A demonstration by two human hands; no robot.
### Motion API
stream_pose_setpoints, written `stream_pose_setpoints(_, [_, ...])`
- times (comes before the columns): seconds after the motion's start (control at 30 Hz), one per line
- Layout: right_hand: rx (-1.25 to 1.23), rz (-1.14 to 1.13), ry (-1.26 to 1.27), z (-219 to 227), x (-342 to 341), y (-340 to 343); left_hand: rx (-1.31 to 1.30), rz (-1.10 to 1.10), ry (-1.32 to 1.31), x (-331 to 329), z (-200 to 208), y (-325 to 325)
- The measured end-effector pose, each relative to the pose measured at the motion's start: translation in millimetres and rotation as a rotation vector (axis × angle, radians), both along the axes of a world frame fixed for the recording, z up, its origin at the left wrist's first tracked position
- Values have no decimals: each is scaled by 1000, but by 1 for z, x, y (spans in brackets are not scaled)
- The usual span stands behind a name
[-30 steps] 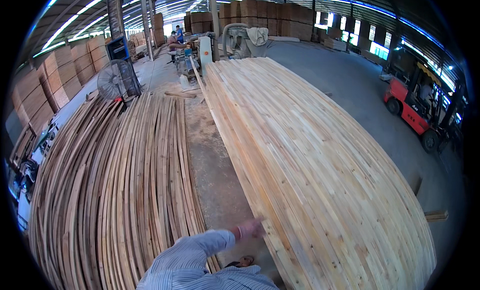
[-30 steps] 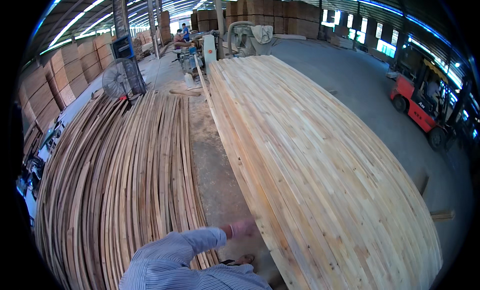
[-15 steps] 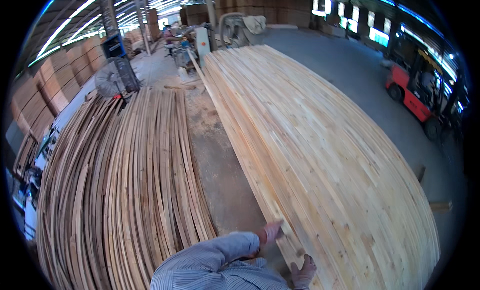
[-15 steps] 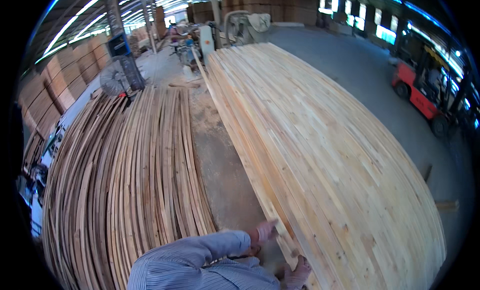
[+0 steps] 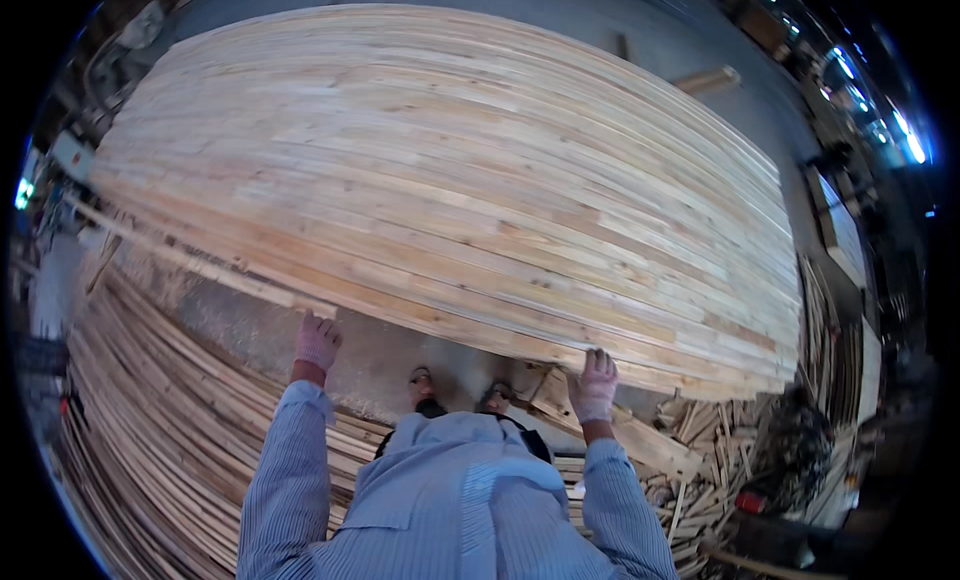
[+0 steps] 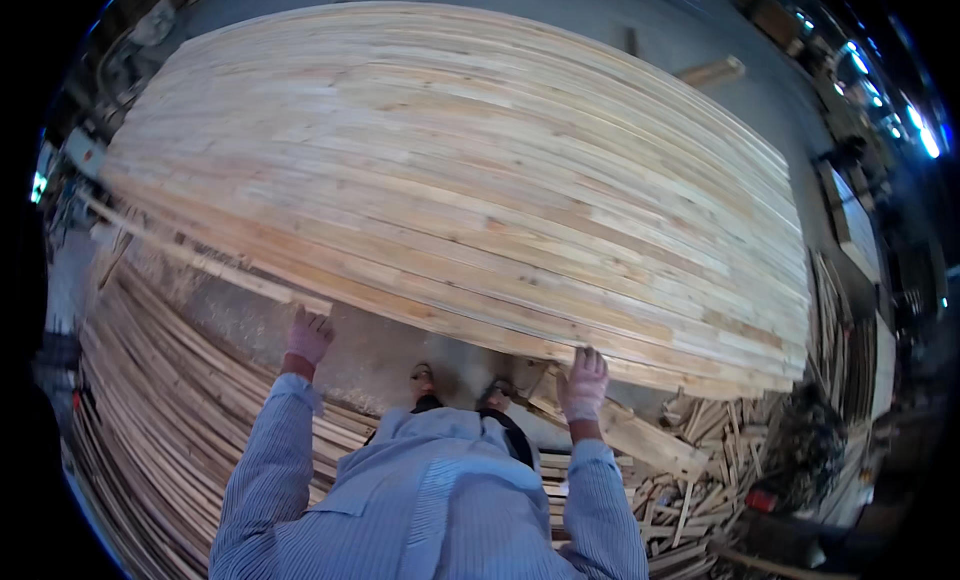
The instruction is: The person picks up long, thin wooden planks from a large stack and places them onto a separate pile. They repeatedly lift planks with both hands and arrange them on top of the existing stack in a workshop setting.
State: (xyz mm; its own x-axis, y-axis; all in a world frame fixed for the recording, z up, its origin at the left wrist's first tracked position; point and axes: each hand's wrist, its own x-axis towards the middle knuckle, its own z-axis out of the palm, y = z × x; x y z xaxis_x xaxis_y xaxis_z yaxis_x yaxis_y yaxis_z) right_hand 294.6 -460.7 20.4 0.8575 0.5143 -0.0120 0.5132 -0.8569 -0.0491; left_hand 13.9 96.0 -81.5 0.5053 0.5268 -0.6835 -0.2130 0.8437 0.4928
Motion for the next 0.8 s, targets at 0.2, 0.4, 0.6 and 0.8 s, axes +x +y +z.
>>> stream_pose_setpoints(0.2, [-91,-16,-43,-31,52,13,-159,-82,-63,-30,12,-96])
stream_pose_setpoints(0.4, [-24,13,-105,-59,56,1,-589,310,183,-9,57,-170])
stream_pose_setpoints(0.6, [-4,76,-153,-61,76,-2,-2461,1884,-1114,-61,35,-151])
stream_pose_setpoints(0.8, [164,198,-112,-13,69,26,-3861,1546,-991,-86,-68,-164])
